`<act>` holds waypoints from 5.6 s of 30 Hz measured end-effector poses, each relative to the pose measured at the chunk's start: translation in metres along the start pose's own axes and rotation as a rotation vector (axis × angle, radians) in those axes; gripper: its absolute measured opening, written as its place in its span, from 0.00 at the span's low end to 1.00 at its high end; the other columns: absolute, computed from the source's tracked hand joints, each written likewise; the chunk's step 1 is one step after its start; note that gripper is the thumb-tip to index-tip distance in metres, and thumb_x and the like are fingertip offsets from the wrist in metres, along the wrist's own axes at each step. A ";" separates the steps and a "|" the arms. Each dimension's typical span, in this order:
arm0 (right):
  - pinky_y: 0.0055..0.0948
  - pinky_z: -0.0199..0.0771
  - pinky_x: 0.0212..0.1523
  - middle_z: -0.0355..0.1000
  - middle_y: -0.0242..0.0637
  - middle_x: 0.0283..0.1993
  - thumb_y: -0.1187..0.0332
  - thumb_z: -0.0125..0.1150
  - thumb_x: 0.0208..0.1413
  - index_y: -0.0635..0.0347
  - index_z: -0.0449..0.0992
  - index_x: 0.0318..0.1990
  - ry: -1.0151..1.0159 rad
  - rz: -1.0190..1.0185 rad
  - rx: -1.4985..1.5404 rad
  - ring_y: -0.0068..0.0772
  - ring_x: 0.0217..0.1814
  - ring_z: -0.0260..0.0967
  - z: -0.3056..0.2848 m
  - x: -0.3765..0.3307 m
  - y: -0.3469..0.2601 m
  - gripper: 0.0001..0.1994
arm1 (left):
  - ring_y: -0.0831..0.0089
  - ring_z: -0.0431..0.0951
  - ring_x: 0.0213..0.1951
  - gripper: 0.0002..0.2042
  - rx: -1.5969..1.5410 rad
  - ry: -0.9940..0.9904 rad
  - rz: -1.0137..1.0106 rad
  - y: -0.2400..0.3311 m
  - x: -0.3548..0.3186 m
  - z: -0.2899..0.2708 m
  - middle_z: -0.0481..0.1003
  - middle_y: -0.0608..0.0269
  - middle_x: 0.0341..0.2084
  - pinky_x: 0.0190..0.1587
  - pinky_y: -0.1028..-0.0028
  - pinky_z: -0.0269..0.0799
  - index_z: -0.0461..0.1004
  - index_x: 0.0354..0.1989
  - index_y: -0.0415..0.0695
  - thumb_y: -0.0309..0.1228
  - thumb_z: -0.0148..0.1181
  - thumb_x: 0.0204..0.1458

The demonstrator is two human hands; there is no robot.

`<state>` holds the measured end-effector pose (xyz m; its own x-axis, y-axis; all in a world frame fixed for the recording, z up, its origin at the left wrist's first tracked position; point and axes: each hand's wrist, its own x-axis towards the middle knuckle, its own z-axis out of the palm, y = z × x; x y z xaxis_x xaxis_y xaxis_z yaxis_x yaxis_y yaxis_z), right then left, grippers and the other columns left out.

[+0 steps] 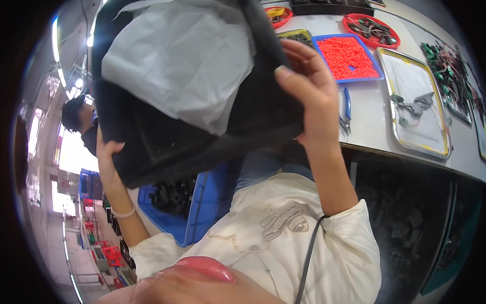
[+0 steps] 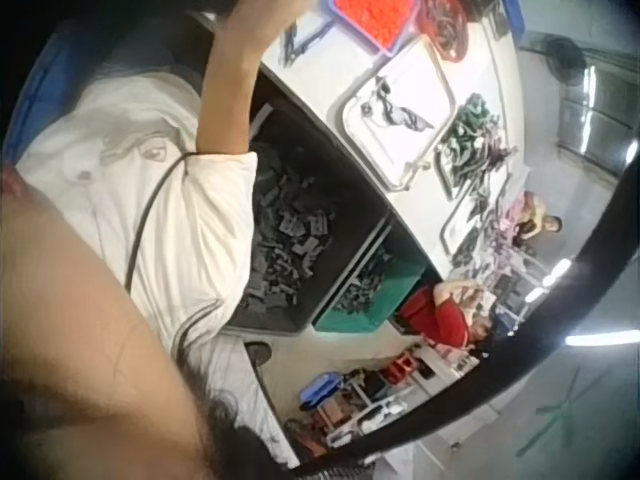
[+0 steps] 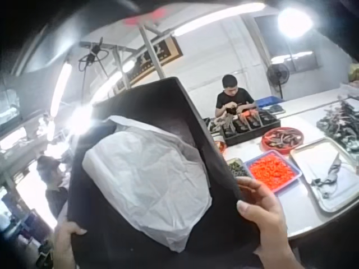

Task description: Assembling internal electronic components including a speaker, circuit board, and buttons into a plastic housing.

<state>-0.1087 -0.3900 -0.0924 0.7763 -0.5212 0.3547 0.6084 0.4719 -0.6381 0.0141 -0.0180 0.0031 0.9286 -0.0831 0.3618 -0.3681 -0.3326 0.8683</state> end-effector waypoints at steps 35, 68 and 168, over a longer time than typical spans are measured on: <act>0.82 0.71 0.40 0.63 0.49 0.63 0.64 0.65 0.59 0.56 0.58 0.66 0.882 -0.138 -0.134 0.62 0.57 0.70 -0.183 0.213 -0.105 0.30 | 0.64 0.75 0.40 0.30 -0.846 -0.514 -0.049 0.088 0.157 0.582 0.75 0.61 0.41 0.42 0.59 0.74 0.71 0.58 0.40 0.14 0.57 0.40; 0.80 0.78 0.42 0.67 0.52 0.45 0.66 0.67 0.50 0.71 0.69 0.47 0.708 -0.223 -0.260 0.55 0.50 0.73 -0.188 0.177 -0.161 0.21 | 0.56 0.82 0.44 0.09 0.691 -0.041 1.295 0.205 0.244 0.626 0.82 0.51 0.38 0.45 0.63 0.80 0.84 0.33 0.42 0.27 0.56 0.56; 0.41 0.71 0.56 0.73 0.46 0.57 0.64 0.66 0.54 0.54 0.70 0.65 -0.828 0.738 -1.592 0.51 0.55 0.72 -0.113 0.063 -0.160 0.29 | 0.59 0.81 0.39 0.07 0.407 -0.214 0.825 -0.063 -0.012 0.162 0.80 0.55 0.35 0.44 0.64 0.76 0.81 0.36 0.40 0.24 0.61 0.49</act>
<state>-0.1751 -0.5785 -0.0451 0.9322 0.0839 -0.3520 -0.1373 -0.8180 -0.5586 0.0344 -0.1483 -0.1111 0.3861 -0.5962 0.7039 -0.9055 -0.3907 0.1658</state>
